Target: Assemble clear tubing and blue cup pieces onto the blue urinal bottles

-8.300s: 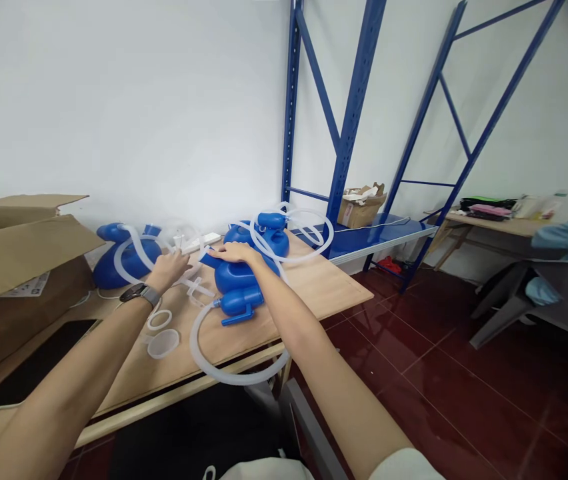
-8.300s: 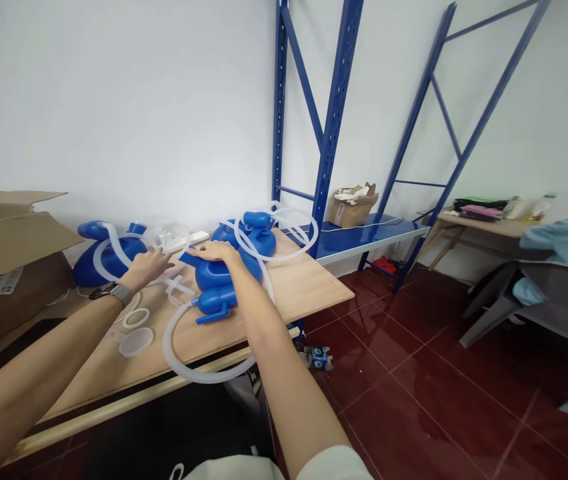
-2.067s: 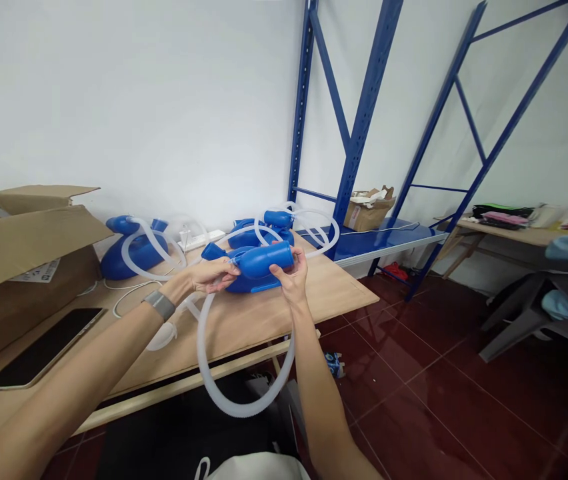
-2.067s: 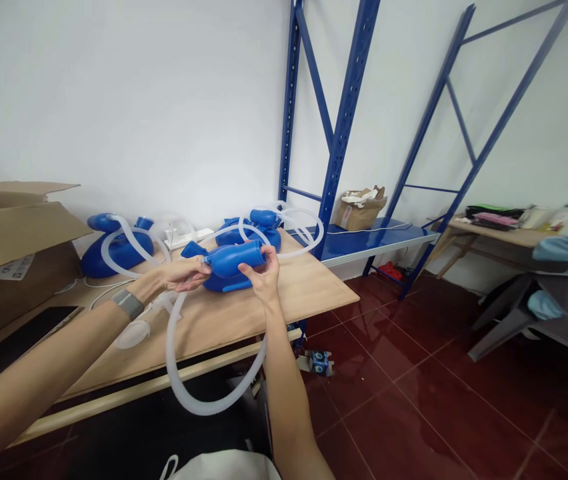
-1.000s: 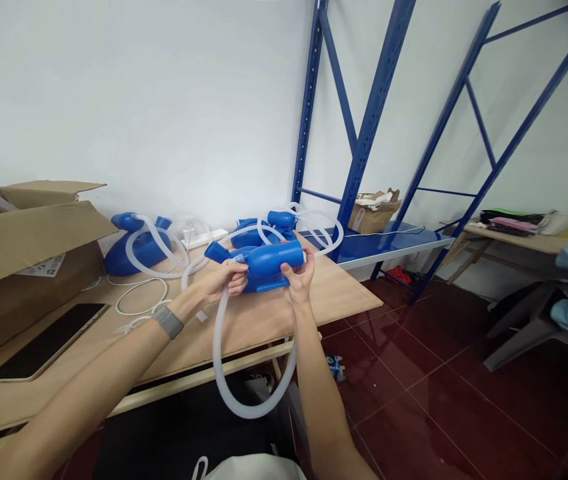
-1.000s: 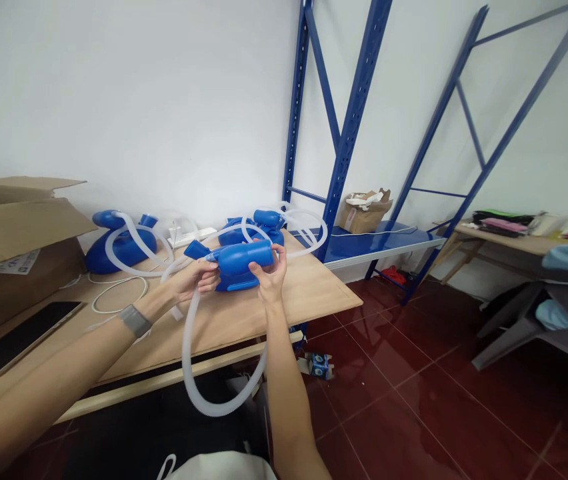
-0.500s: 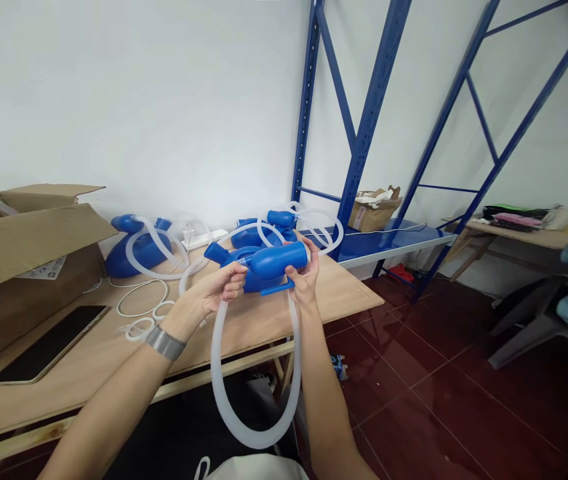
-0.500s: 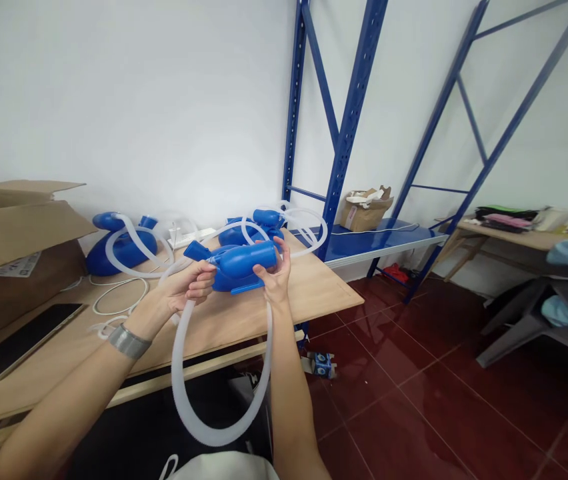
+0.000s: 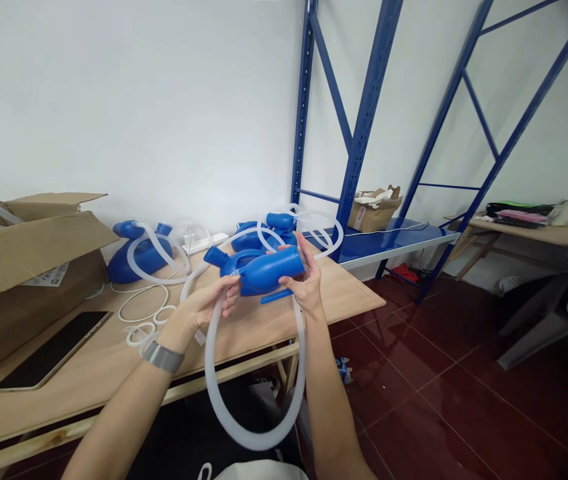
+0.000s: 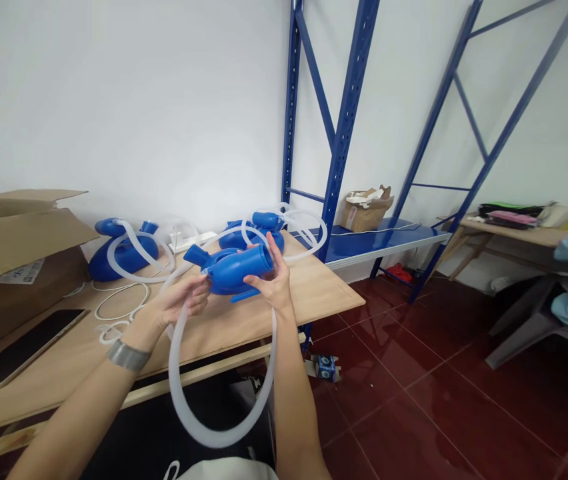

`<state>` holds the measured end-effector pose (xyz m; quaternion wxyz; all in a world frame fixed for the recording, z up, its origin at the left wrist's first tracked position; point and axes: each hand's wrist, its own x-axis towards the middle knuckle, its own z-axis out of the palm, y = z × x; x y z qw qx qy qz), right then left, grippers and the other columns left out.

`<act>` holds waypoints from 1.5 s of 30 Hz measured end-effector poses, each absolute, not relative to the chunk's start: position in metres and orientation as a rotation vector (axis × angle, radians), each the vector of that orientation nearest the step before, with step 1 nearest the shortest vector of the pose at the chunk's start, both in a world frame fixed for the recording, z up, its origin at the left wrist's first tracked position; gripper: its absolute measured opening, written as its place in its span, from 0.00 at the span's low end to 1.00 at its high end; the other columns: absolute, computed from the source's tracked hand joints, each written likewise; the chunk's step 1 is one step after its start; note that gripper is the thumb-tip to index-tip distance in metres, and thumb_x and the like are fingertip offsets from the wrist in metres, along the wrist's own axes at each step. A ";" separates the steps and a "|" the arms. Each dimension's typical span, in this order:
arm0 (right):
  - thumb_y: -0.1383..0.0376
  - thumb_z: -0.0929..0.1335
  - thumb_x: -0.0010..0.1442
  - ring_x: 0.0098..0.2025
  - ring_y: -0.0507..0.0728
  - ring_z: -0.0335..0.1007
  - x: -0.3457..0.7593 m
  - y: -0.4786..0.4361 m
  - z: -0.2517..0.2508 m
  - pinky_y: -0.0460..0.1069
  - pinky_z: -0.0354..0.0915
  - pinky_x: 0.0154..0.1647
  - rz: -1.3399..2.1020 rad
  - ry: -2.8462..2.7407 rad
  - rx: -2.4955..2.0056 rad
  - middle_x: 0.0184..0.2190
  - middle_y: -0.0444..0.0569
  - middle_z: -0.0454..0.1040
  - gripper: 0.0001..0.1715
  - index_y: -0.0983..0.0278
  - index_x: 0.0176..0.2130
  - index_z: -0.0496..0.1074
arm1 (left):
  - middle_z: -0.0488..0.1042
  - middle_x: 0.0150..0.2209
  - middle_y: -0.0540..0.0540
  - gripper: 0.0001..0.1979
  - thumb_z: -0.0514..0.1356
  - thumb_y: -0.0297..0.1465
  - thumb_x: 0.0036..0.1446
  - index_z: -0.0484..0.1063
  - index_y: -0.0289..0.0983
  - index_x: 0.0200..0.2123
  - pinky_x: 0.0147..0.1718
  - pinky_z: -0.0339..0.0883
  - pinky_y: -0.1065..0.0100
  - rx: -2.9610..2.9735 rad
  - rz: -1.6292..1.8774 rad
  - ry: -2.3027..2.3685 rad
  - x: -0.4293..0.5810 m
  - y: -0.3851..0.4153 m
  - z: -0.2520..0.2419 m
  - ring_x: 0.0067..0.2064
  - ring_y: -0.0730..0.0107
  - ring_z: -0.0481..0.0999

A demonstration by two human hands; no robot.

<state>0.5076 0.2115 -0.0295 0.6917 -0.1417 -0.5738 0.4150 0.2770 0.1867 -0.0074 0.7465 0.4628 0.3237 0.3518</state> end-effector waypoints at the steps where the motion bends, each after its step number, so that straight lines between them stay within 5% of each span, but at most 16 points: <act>1: 0.49 0.85 0.43 0.57 0.72 0.80 0.507 0.211 -0.028 0.66 0.75 0.59 0.919 -1.279 -0.332 0.56 0.57 0.79 0.66 0.55 0.72 0.61 | 0.61 0.15 0.54 0.25 0.63 0.44 0.64 0.61 0.39 0.21 0.15 0.61 0.76 1.081 0.764 0.773 0.275 0.188 -0.005 0.15 0.77 0.62; 5: 0.49 0.84 0.45 0.66 0.71 0.72 0.498 0.215 -0.023 0.64 0.73 0.63 0.808 -1.198 -0.455 0.64 0.59 0.74 0.61 0.59 0.70 0.65 | 0.80 0.35 0.41 0.23 0.66 0.52 0.60 0.75 0.36 0.38 0.31 0.72 0.68 1.598 1.106 1.219 0.266 0.188 0.005 0.34 0.62 0.80; 8: 0.50 0.83 0.48 0.68 0.69 0.68 0.486 0.217 -0.021 0.61 0.73 0.63 0.729 -1.136 -0.540 0.66 0.59 0.71 0.54 0.61 0.67 0.67 | 0.79 0.45 0.38 0.18 0.67 0.46 0.61 0.75 0.38 0.45 0.38 0.67 0.66 2.188 1.404 1.631 0.264 0.184 0.006 0.48 0.53 0.79; 10: 0.51 0.82 0.50 0.67 0.68 0.70 0.480 0.215 -0.020 0.58 0.76 0.60 0.717 -1.109 -0.570 0.65 0.59 0.72 0.51 0.62 0.66 0.68 | 0.78 0.46 0.35 0.15 0.63 0.43 0.65 0.75 0.38 0.44 0.37 0.63 0.64 2.515 1.291 1.815 0.267 0.185 0.005 0.50 0.49 0.77; 17: 0.52 0.82 0.49 0.70 0.69 0.65 0.476 0.208 -0.021 0.57 0.79 0.55 0.683 -1.138 -0.575 0.68 0.56 0.69 0.51 0.59 0.67 0.68 | 0.77 0.37 0.35 0.14 0.52 0.37 0.73 0.73 0.36 0.41 0.28 0.50 0.64 2.898 0.807 1.957 0.277 0.200 0.018 0.41 0.54 0.76; 29: 0.54 0.82 0.50 0.66 0.69 0.69 0.482 0.202 -0.014 0.57 0.78 0.54 0.580 -1.291 -0.680 0.64 0.56 0.73 0.47 0.57 0.65 0.72 | 0.74 0.37 0.37 0.12 0.51 0.21 0.66 0.72 0.37 0.36 0.30 0.54 0.61 3.125 0.487 1.467 0.262 0.221 0.026 0.39 0.54 0.74; 37: 0.53 0.83 0.48 0.65 0.66 0.71 0.478 0.221 -0.029 0.55 0.78 0.54 0.652 -1.221 -0.611 0.61 0.55 0.75 0.47 0.60 0.63 0.73 | 0.74 0.32 0.36 0.10 0.53 0.19 0.63 0.72 0.35 0.36 0.29 0.51 0.61 3.010 0.464 1.662 0.273 0.226 -0.005 0.29 0.58 0.72; 45: 0.50 0.82 0.50 0.66 0.70 0.70 0.515 0.221 -0.030 0.59 0.77 0.57 0.753 -1.439 -0.646 0.65 0.58 0.72 0.53 0.59 0.68 0.69 | 0.76 0.31 0.39 0.12 0.50 0.29 0.72 0.72 0.36 0.37 0.29 0.58 0.65 3.225 0.512 1.453 0.268 0.237 0.000 0.27 0.62 0.73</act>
